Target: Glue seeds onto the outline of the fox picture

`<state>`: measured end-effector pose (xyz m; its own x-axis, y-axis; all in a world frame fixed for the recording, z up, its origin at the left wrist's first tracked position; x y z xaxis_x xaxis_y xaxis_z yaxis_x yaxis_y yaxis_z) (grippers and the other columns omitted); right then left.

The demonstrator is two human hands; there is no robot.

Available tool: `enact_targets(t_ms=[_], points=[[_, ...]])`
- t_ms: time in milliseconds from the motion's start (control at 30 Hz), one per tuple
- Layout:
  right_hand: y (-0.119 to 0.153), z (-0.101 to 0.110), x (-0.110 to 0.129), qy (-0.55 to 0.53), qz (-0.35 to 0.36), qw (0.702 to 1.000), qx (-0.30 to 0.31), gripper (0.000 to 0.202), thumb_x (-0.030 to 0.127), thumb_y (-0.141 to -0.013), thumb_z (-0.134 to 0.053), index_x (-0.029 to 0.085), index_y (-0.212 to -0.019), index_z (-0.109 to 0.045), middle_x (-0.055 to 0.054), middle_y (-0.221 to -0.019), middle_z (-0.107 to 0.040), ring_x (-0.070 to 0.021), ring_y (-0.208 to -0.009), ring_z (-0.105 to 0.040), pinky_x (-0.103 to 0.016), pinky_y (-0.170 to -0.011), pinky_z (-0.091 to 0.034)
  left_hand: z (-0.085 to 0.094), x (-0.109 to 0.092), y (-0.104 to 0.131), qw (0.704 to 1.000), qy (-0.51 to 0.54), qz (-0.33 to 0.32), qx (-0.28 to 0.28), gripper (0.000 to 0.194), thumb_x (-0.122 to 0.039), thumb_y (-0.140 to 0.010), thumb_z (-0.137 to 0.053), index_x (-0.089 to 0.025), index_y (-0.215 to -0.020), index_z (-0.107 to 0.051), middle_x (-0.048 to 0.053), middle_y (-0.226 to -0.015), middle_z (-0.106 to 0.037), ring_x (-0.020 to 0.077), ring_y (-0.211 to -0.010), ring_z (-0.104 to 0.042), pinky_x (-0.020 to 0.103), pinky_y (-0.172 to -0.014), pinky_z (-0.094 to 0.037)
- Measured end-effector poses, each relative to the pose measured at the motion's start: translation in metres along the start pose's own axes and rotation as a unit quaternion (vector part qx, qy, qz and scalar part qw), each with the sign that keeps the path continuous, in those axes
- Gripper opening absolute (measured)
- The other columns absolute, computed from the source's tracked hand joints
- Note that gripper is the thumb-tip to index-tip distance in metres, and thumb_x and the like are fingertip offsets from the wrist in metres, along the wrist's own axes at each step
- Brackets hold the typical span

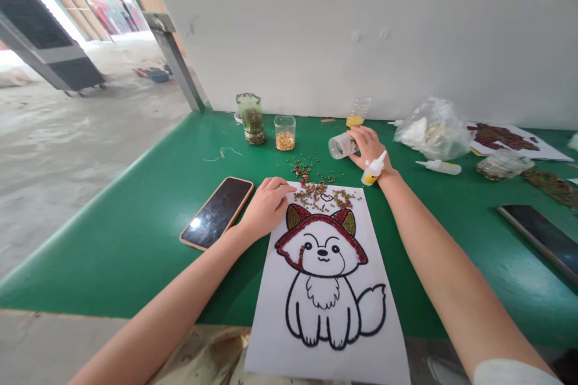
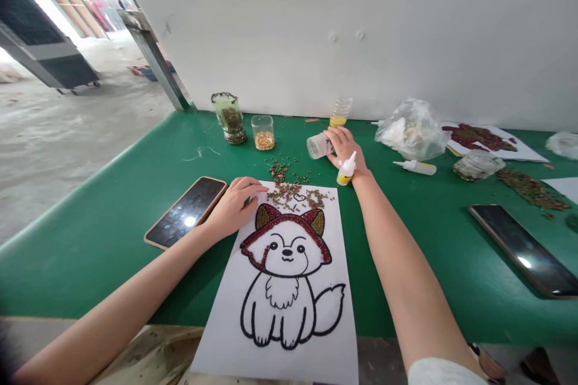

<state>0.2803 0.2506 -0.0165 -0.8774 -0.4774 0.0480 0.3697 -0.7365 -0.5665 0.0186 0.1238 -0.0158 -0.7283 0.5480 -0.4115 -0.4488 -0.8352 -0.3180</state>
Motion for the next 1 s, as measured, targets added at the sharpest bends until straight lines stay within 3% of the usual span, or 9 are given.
enact_targets(t_ms=[233,467,567,667,733,800,933,1000], points=[[-0.001,0.0,0.004,-0.016,0.002,1.0,0.018,0.063,0.016,-0.075,-0.055,0.019,-0.136,-0.043,-0.011,-0.143,-0.045,-0.0319,-0.135,-0.033,-0.052,-0.106,-0.04,-0.001,0.0,0.001,1.0,0.003,-0.001,0.002,0.036,-0.008,-0.084,-0.04,-0.019,-0.106,-0.066,0.008,-0.106,-0.06,0.0236,-0.106,-0.051,0.043,-0.098,-0.045],[-0.001,-0.005,-0.002,-0.035,-0.009,0.999,0.006,0.063,0.023,-0.075,-0.063,0.016,-0.134,-0.042,-0.014,-0.139,-0.048,-0.0316,-0.13,-0.041,-0.046,-0.106,-0.039,-0.002,0.001,-0.001,1.0,0.005,0.002,0.012,0.036,-0.009,-0.084,-0.039,-0.016,-0.108,-0.065,0.01,-0.107,-0.06,0.0239,-0.106,-0.05,0.043,-0.098,-0.044],[0.0,-0.006,-0.013,-0.044,-0.088,0.995,-0.002,0.067,0.037,-0.074,-0.069,0.016,-0.131,-0.042,-0.017,-0.13,-0.054,-0.0339,-0.117,-0.052,-0.047,-0.1,-0.042,-0.002,0.0,0.001,1.0,0.019,0.009,0.01,0.036,-0.009,-0.083,-0.04,-0.017,-0.107,-0.066,0.009,-0.107,-0.06,0.0242,-0.107,-0.05,0.045,-0.099,-0.043],[0.009,0.001,-0.039,-0.036,-0.234,0.971,-0.032,0.067,0.048,-0.071,-0.07,0.012,-0.122,-0.046,-0.021,-0.114,-0.061,-0.0356,-0.105,-0.058,-0.048,-0.094,-0.042,0.004,0.004,0.004,0.993,0.1,0.059,-0.029,0.038,-0.01,-0.079,-0.045,-0.018,-0.111,-0.063,0.009,-0.113,-0.058,0.0233,-0.112,-0.051,0.044,-0.104,-0.041],[0.021,0.005,-0.061,-0.041,-0.334,0.94,-0.055,0.062,0.052,-0.071,-0.07,0.011,-0.113,-0.049,-0.021,-0.104,-0.064,-0.0351,-0.101,-0.059,-0.048,-0.092,-0.043,0.01,0.02,0.002,0.962,0.212,0.153,-0.074,0.043,-0.011,-0.075,-0.049,-0.021,-0.115,-0.06,0.008,-0.118,-0.057,0.0222,-0.114,-0.053,0.043,-0.104,-0.042],[0.036,0.007,-0.082,-0.076,-0.409,0.905,-0.082,0.054,0.053,-0.07,-0.068,0.014,-0.103,-0.052,-0.019,-0.101,-0.064,-0.0324,-0.097,-0.06,-0.046,-0.088,-0.045,0.015,0.044,-0.007,0.905,0.319,0.256,-0.121,0.045,-0.013,-0.072,-0.054,-0.023,-0.115,-0.058,0.007,-0.119,-0.059,0.0229,-0.116,-0.054,0.043,-0.103,-0.043],[0.051,0.004,-0.106,-0.138,-0.437,0.881,-0.119,0.047,0.058,-0.064,-0.068,0.018,-0.084,-0.053,-0.011,-0.089,-0.063,-0.0288,-0.089,-0.059,-0.047,-0.086,-0.045,0.041,0.101,-0.055,0.84,0.335,0.358,-0.231,0.076,-0.01,-0.061,-0.067,-0.022,-0.131,-0.042,0.012,-0.138,-0.047,0.0294,-0.132,-0.041,0.045,-0.107,-0.038],[0.053,0.003,-0.108,-0.151,-0.42,0.884,-0.138,0.046,0.057,-0.064,-0.067,0.018,-0.084,-0.053,-0.012,-0.09,-0.062,-0.0303,-0.093,-0.058,-0.05,-0.088,-0.044,0.055,0.131,-0.083,0.838,0.295,0.368,-0.273,0.098,-0.008,-0.052,-0.074,-0.018,-0.139,-0.03,0.017,-0.147,-0.034,0.0325,-0.137,-0.033,0.045,-0.109,-0.035]])
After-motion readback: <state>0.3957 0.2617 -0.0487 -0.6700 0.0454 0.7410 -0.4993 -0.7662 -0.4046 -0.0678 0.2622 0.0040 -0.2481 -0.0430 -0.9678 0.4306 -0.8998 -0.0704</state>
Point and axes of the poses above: each hand's wrist, its own y-axis away from the middle knuckle, its own z-axis out of the back of the hand, x = y × z, the point moved 7 cm from there along -y, towards the middle knuckle
